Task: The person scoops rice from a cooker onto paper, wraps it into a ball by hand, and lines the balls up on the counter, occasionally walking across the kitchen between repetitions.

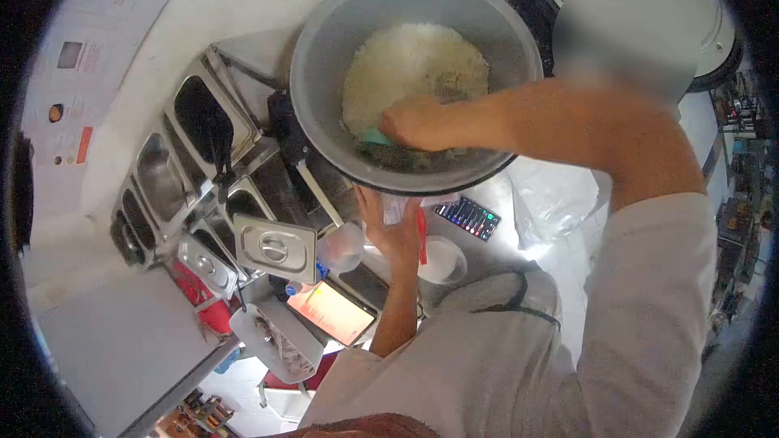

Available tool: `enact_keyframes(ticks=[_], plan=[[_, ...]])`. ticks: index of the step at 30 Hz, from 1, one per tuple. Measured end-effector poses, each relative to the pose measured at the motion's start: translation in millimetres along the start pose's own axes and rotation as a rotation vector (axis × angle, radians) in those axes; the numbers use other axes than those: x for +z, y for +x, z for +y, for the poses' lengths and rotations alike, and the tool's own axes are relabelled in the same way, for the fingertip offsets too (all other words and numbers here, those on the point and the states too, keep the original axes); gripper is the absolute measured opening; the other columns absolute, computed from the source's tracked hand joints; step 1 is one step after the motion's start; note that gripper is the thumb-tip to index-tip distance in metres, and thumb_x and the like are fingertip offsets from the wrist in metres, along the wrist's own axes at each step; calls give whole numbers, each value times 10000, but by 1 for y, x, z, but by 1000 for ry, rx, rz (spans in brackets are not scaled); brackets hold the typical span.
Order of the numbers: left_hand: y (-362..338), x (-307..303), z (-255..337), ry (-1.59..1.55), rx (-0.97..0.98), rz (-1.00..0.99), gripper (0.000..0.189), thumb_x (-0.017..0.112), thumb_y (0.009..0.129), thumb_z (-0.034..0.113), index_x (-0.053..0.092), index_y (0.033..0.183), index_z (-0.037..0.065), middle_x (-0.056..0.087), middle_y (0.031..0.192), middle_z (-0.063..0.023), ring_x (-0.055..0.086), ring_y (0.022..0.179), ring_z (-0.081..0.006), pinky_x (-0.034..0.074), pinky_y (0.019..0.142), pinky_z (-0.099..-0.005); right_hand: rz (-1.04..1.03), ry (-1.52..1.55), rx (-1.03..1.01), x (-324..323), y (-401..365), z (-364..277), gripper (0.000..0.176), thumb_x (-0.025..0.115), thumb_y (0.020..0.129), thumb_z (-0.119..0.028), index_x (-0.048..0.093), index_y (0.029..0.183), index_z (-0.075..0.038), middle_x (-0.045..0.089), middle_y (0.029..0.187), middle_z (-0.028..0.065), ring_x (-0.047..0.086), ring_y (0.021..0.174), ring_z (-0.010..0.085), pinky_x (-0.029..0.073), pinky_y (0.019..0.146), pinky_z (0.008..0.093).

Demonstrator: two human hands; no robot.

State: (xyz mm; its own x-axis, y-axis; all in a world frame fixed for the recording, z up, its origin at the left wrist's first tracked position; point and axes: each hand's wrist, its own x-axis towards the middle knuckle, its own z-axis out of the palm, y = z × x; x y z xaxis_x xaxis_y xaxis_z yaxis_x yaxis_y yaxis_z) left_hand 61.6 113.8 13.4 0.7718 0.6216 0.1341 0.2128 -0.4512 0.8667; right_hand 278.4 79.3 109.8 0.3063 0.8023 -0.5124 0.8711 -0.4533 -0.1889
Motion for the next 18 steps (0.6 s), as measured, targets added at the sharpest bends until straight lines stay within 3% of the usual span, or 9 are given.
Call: enact_keyframes(ticks=[3,6,9,12,15,18], plan=[[2,-3,10,6,-77,-8,1044,902,738,200,313,1572,-16,339,1620,-230,281,1522,-385,171,1232,-559,22,-7,-74,38,18,49,131,691,821,-75,760,879,19,738,832,199,731,812,389,587,735,482],[3,-3,7,-19,-43,-2,1054,904,735,209,307,1577,-8,327,1633,-204,276,1526,-381,184,1228,-562,-257,223,18,-22,6,66,172,698,829,-109,746,913,33,735,861,216,727,844,396,583,740,489],[1,-4,7,6,-24,-7,1051,900,744,211,301,1581,-1,319,1640,-194,269,1530,-378,183,1225,-571,-59,-60,27,-26,1,80,200,706,794,-150,758,889,18,725,800,228,728,776,376,562,677,495],[7,-3,9,-8,2,6,1042,895,755,213,299,1583,2,311,1644,-190,263,1532,-375,176,1223,-582,123,-131,-32,51,11,74,206,686,780,-148,765,882,13,730,793,224,731,761,360,560,674,494],[5,-3,4,-8,17,18,1030,890,765,217,301,1581,-1,312,1643,-191,267,1529,-379,172,1221,-590,-165,-114,-79,37,34,54,226,712,787,-137,728,910,52,731,903,242,729,838,373,571,746,469],[6,-4,6,-13,13,2,1022,887,770,238,309,1576,-7,319,1640,-191,276,1524,-387,170,1219,-594,-354,98,170,-10,42,53,235,727,756,-119,730,921,47,733,984,248,724,900,385,581,782,463]])
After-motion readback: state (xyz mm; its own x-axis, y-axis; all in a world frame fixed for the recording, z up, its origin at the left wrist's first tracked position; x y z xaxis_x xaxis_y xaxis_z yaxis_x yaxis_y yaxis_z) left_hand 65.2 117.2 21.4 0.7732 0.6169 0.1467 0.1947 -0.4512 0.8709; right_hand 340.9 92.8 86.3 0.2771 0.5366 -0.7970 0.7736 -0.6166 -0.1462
